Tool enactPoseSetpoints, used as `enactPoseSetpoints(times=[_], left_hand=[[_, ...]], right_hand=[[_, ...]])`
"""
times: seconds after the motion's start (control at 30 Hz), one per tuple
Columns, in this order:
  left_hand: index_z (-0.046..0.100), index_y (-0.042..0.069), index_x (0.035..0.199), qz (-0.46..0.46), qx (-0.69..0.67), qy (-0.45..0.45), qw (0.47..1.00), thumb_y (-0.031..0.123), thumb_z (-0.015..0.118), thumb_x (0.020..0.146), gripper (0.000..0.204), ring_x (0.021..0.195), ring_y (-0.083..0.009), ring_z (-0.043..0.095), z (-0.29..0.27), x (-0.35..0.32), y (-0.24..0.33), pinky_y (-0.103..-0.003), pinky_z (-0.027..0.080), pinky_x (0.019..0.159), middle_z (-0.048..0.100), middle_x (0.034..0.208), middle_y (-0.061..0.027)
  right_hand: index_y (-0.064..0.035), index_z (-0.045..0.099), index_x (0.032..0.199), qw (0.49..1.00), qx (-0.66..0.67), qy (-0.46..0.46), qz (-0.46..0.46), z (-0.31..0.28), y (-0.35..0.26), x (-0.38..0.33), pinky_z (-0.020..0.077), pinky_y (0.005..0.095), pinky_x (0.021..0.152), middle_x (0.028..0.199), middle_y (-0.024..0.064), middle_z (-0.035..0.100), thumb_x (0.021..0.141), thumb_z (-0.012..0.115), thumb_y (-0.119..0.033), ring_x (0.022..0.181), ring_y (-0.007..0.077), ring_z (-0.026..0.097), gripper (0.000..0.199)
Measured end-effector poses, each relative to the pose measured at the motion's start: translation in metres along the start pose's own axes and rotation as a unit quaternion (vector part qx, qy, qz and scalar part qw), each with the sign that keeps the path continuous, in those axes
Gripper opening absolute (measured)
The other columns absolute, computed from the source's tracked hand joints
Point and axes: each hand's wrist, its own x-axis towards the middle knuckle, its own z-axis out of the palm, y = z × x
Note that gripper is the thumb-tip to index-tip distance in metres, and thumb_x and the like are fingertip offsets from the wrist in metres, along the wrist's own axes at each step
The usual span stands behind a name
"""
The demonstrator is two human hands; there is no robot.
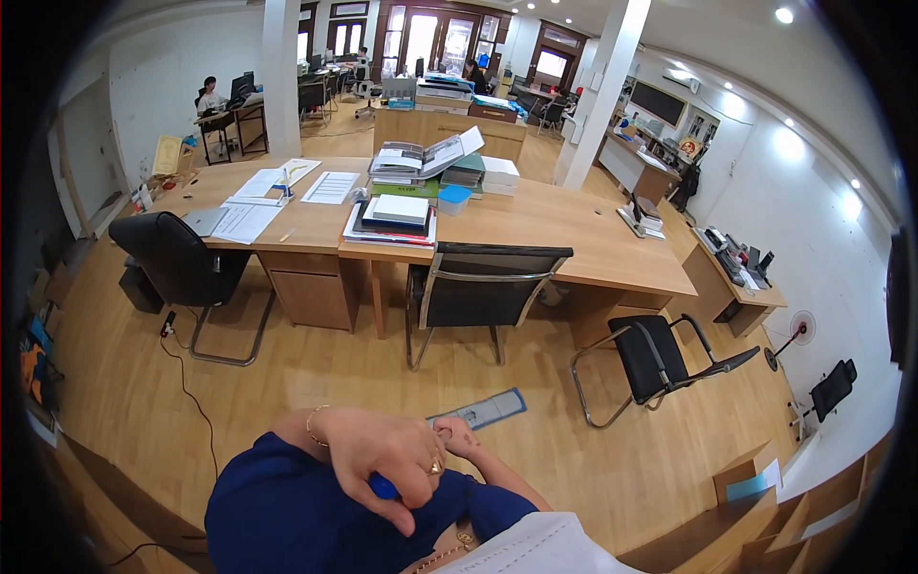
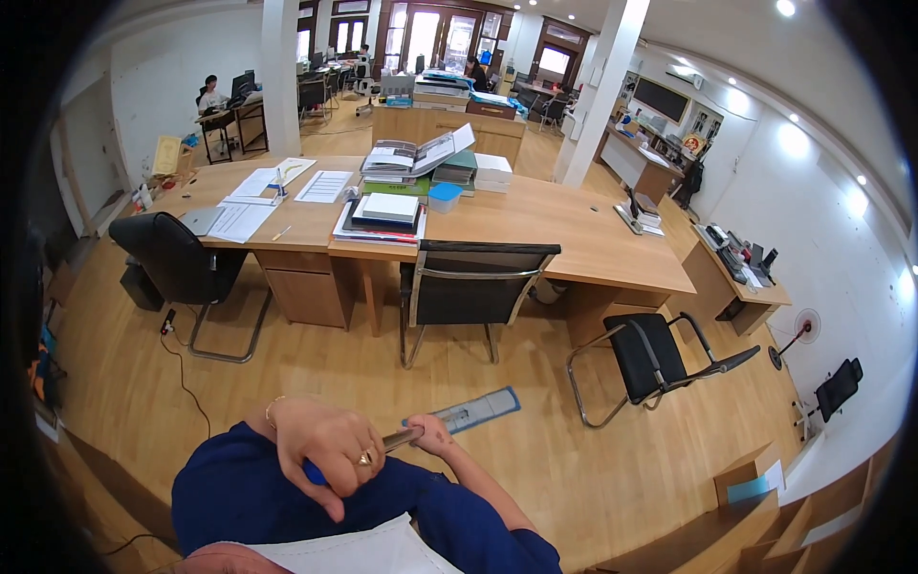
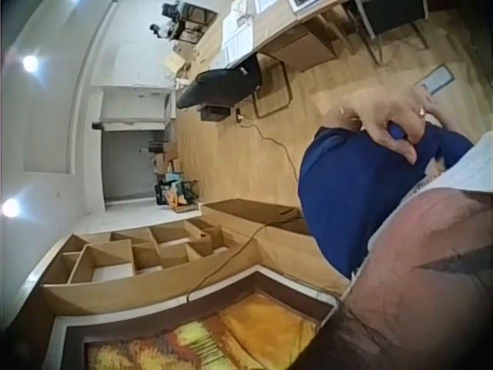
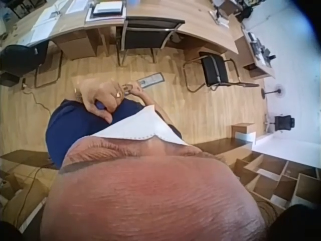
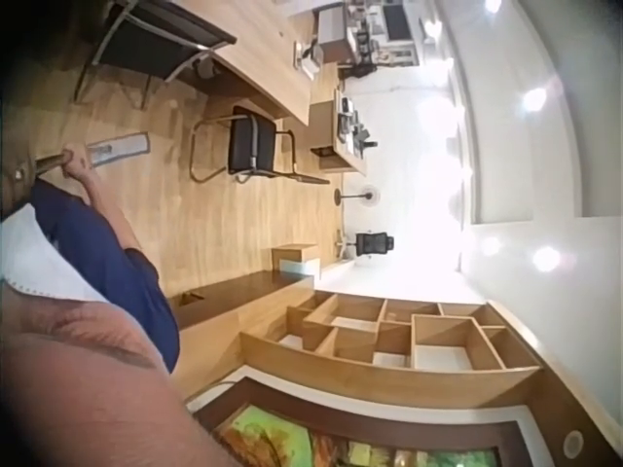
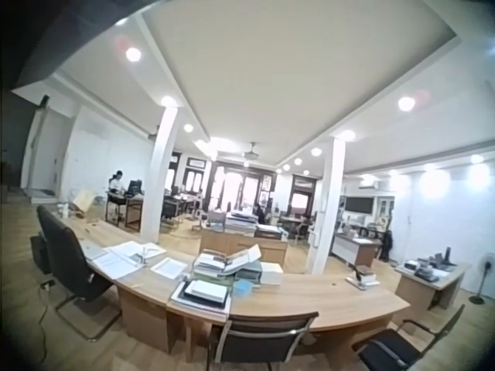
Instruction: Mopping the floor of an office space using a flat mop.
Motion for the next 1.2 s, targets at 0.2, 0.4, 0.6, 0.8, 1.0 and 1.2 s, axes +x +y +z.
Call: enactPoseSetpoints(times=[0.2,0.4,0.6,0.8,1.0,1.2], left_hand=[[0.049,0.005,0.063,0.013,0.036,-0.011,0.999,0.013,0.069,0.085,0.031,0.051,-0.0254,0.05,0.015,0.01,-0.006,-0.035,0.039,0.051,0.045,0.057,-0.0066],[0.051,0.004,0.065,0.034,0.014,-0.019,0.999,0.013,0.068,0.085,0.028,0.053,-0.0251,0.051,0.024,0.03,-0.014,-0.035,0.041,0.052,0.047,0.058,-0.0058],[0.052,0.003,0.066,0.068,-0.046,-0.025,0.996,0.011,0.068,0.084,0.026,0.055,-0.0247,0.053,0.041,0.047,-0.022,-0.034,0.044,0.055,0.05,0.06,-0.0064],[0.045,0.006,0.06,0.086,-0.099,-0.017,0.991,0.022,0.07,0.084,0.038,0.049,-0.027,0.048,0.07,0.069,-0.041,-0.037,0.035,0.049,0.044,0.054,-0.0068],[0.05,0.004,0.063,0.089,-0.16,-0.032,0.983,0.022,0.07,0.084,0.034,0.055,-0.0283,0.051,0.092,0.076,-0.057,-0.038,0.036,0.053,0.05,0.058,-0.0081],[0.057,0.002,0.072,0.027,-0.217,-0.056,0.974,0.017,0.07,0.084,0.023,0.061,-0.0282,0.053,0.089,0.047,-0.08,-0.039,0.041,0.064,0.056,0.066,-0.0091]], right_hand=[[-0.0029,0.051,0.062,1.0,-0.003,0.026,-0.001,-0.004,0.003,-0.015,0.0412,0.0373,0.055,0.06,0.016,0.05,0.08,0.07,-0.028,0.058,0.0309,0.051,0.036],[-0.0021,0.053,0.062,0.998,-0.023,0.053,0.014,-0.014,0.004,-0.051,0.0415,0.0377,0.055,0.061,0.0179,0.05,0.081,0.069,-0.029,0.059,0.0316,0.052,0.037],[-0.0024,0.061,0.066,0.989,-0.058,0.108,0.077,-0.023,-0.01,-0.115,0.0439,0.0388,0.055,0.062,0.0179,0.056,0.079,0.07,-0.028,0.059,0.0323,0.056,0.03],[-0.0026,0.058,0.064,0.976,-0.06,0.154,0.14,-0.03,-0.01,-0.188,0.0441,0.0389,0.055,0.061,0.0181,0.055,0.078,0.071,-0.026,0.061,0.0342,0.057,0.03],[-0.0036,0.055,0.062,0.963,-0.087,0.198,0.16,-0.023,0.011,-0.254,0.044,0.0391,0.055,0.061,0.0187,0.053,0.078,0.071,-0.025,0.062,0.037,0.056,0.031],[-0.0043,0.056,0.062,0.946,-0.032,0.194,0.256,-0.025,-0.002,-0.27,0.0442,0.0374,0.052,0.061,0.0188,0.053,0.075,0.068,-0.021,0.058,0.034,0.057,0.024]])
